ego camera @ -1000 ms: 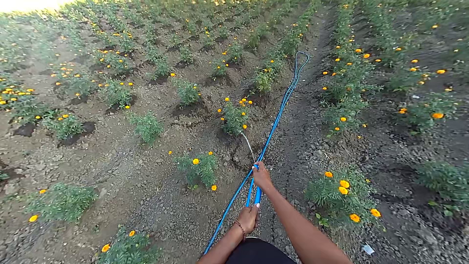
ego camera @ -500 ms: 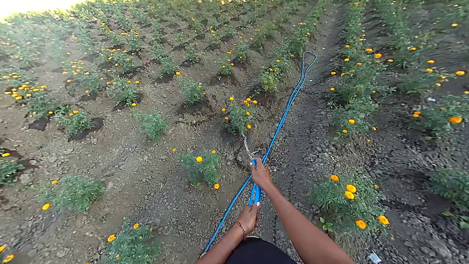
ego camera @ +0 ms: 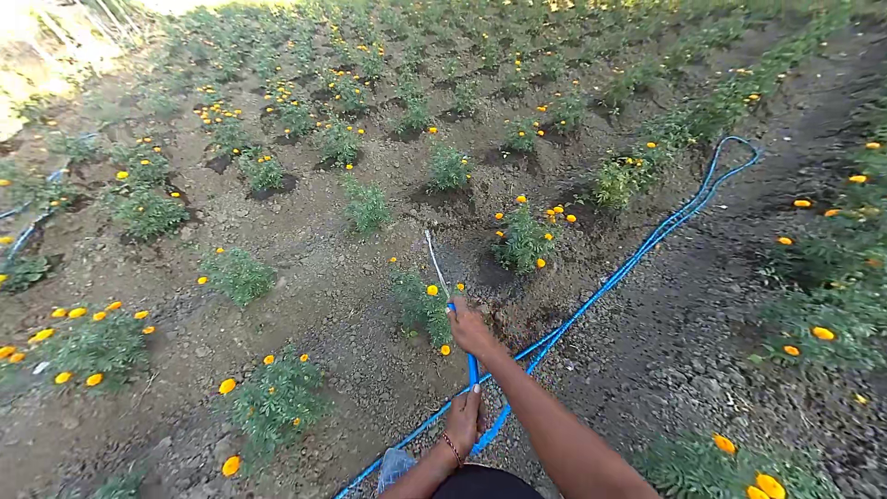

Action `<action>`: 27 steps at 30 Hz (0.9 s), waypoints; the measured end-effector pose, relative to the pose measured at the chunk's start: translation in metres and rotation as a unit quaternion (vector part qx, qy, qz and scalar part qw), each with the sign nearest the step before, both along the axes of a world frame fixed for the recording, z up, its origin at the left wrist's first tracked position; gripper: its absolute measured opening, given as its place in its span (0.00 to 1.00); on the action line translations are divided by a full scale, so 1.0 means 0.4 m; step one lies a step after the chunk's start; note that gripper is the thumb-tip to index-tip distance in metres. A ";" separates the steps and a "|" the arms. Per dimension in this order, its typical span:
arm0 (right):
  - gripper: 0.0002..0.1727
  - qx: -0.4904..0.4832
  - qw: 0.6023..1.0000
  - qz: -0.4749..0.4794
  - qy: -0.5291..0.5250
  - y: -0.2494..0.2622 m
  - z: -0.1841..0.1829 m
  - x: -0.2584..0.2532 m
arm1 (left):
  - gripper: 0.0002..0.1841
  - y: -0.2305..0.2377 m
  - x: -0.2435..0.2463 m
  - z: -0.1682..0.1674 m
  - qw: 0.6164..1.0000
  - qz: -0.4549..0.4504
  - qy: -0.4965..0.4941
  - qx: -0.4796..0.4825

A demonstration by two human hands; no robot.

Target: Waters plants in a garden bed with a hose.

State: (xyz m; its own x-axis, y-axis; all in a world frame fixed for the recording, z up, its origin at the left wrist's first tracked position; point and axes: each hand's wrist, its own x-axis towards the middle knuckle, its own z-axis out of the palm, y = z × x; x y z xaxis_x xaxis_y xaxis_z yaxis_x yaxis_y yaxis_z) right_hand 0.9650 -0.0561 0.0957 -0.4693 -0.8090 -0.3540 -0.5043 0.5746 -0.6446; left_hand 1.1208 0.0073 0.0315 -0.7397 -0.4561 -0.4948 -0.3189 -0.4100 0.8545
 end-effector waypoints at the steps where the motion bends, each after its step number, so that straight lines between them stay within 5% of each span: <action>1: 0.24 0.005 1.000 0.010 0.001 -0.013 0.004 0.013 | 0.28 -0.006 0.009 -0.003 1.000 0.008 -0.005 -0.001; 11: 0.24 0.001 0.999 0.031 0.011 -0.095 0.023 0.103 | 0.28 -0.064 0.083 0.016 0.998 0.051 -0.016 -0.042; 27: 0.22 -0.007 0.999 -0.033 0.010 -0.196 0.064 0.233 | 0.30 -0.198 0.226 0.084 0.997 -0.001 -0.050 -0.053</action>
State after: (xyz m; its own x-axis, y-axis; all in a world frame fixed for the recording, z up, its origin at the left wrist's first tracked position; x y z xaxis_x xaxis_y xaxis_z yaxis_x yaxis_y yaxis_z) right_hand 1.0582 -0.1344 0.1215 -0.5285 -0.7813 -0.3321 -0.4793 0.5975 -0.6428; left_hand 1.2112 -0.0719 0.0652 -0.6900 -0.5089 -0.5146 -0.4044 -0.3186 0.8573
